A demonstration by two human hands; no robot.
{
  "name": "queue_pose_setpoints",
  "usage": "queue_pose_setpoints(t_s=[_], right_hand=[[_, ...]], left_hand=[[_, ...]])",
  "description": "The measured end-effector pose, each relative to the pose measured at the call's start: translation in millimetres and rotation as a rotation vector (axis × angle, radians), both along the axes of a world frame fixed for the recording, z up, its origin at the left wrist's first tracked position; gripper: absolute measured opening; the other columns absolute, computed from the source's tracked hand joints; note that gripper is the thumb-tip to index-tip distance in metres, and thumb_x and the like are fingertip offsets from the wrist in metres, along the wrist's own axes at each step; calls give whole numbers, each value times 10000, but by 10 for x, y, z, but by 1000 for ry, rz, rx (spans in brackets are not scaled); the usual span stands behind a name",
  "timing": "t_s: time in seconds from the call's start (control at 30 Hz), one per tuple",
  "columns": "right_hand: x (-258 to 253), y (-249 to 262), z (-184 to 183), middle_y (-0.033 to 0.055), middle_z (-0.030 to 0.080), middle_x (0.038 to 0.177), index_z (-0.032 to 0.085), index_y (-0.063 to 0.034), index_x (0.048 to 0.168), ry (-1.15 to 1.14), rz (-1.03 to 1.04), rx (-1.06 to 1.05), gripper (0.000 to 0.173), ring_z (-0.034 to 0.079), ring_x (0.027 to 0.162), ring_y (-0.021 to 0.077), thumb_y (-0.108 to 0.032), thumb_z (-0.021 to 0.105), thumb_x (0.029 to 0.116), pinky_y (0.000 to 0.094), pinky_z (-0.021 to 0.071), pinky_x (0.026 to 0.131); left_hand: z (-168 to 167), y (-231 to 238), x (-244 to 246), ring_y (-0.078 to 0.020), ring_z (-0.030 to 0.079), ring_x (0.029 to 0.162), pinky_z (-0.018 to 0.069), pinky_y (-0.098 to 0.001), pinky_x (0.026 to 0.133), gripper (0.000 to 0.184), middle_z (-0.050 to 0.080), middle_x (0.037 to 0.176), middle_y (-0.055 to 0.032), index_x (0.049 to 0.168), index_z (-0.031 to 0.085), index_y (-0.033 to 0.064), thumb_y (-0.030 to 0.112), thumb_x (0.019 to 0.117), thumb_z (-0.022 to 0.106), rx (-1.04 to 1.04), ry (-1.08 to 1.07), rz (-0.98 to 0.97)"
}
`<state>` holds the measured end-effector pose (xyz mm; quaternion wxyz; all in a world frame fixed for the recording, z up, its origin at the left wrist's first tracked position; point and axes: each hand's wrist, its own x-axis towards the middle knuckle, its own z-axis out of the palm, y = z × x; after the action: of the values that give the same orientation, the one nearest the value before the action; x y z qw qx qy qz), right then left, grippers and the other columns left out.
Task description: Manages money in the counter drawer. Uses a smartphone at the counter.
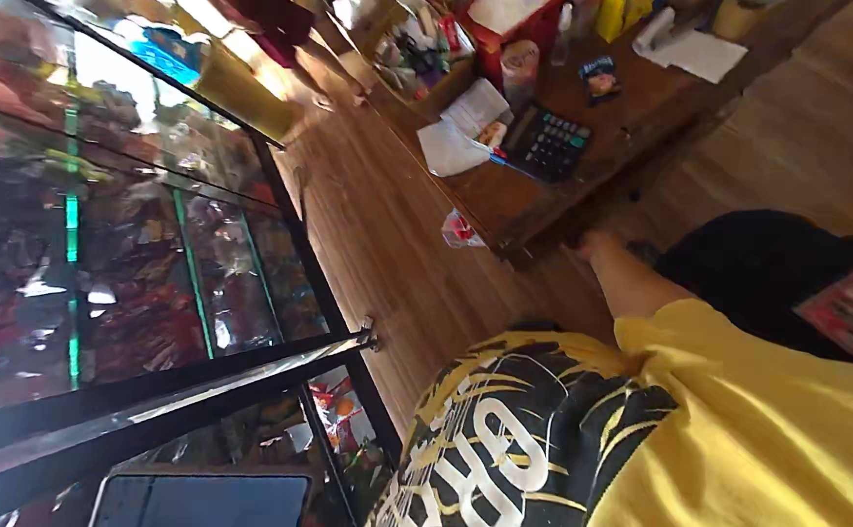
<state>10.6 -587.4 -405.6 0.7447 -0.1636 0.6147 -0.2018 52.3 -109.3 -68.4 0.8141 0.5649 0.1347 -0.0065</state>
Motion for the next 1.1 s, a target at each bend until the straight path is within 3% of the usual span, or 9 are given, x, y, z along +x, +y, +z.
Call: queue_pose_setpoints(t_s=[0.17,0.3,0.4,0.57,0.67,0.83,0.93,1.03,1.1], right_hand=[[-510,21,1187,167,501,1449,387,-10,1496,157,98,263,389,543,1229,219,-80,360,1114,335,444,1034],[-1013,164,272,159,586,1224,467,-43,1392,161,6,104,336,610,1035,235,-221,423,1110,383,538,857],[-1089,82,148,157,601,1204,474,-48,1397,198,41,128,337,623,1010,240,-208,447,1102,396,550,845],[-1121,77,151,155,626,1208,495,-63,1407,225,180,108,345,643,996,247,-212,468,1097,407,554,827],[-1205,-25,146,169,626,1199,477,-43,1417,316,534,106,345,660,946,237,-153,432,1093,395,570,790],[-1002,-226,1019,175,646,1014,643,28,1169,623,1606,152,251,597,864,245,-82,435,1080,434,498,822],[-783,-272,1232,120,630,864,679,1,1038,589,1761,-16,233,544,724,197,-123,484,1068,387,464,698],[-547,-294,1127,165,644,1051,625,0,1241,367,1544,-227,299,630,867,248,-221,492,1091,445,536,801],[-427,-350,1027,244,595,1343,552,-8,1404,301,1440,-336,397,645,1132,375,-250,478,1098,555,528,960]], left_hand=[[-73,-77,122,-146,747,898,632,-318,712,419,743,985,-26,1169,563,118,359,1124,224,74,-12,-48],[-151,-191,213,-164,755,826,637,-318,635,433,737,952,-51,1158,537,86,352,1128,197,95,-41,-34],[-128,-382,273,-119,749,931,629,-282,623,475,753,1028,-19,1152,565,132,369,1129,155,110,-3,-31],[-146,-495,328,-149,761,867,623,-301,553,516,762,1021,-42,1131,595,137,398,1122,151,49,33,-136],[-148,-569,325,-122,757,830,604,-269,517,508,761,1005,-16,1117,585,155,402,1123,141,87,47,-131],[-188,-530,310,-130,759,822,610,-277,525,499,762,1005,-27,1117,592,148,407,1125,165,26,46,-139],[-208,-477,266,-148,763,807,618,-287,531,536,766,1003,-40,1106,611,152,420,1120,147,-17,48,-174],[-209,-443,215,-162,759,755,613,-298,512,544,765,981,-56,1119,616,139,424,1117,153,-38,68,-158],[-199,-409,185,-187,764,796,621,-323,532,568,764,1004,-79,1141,617,126,445,1113,148,-69,76,-152]])
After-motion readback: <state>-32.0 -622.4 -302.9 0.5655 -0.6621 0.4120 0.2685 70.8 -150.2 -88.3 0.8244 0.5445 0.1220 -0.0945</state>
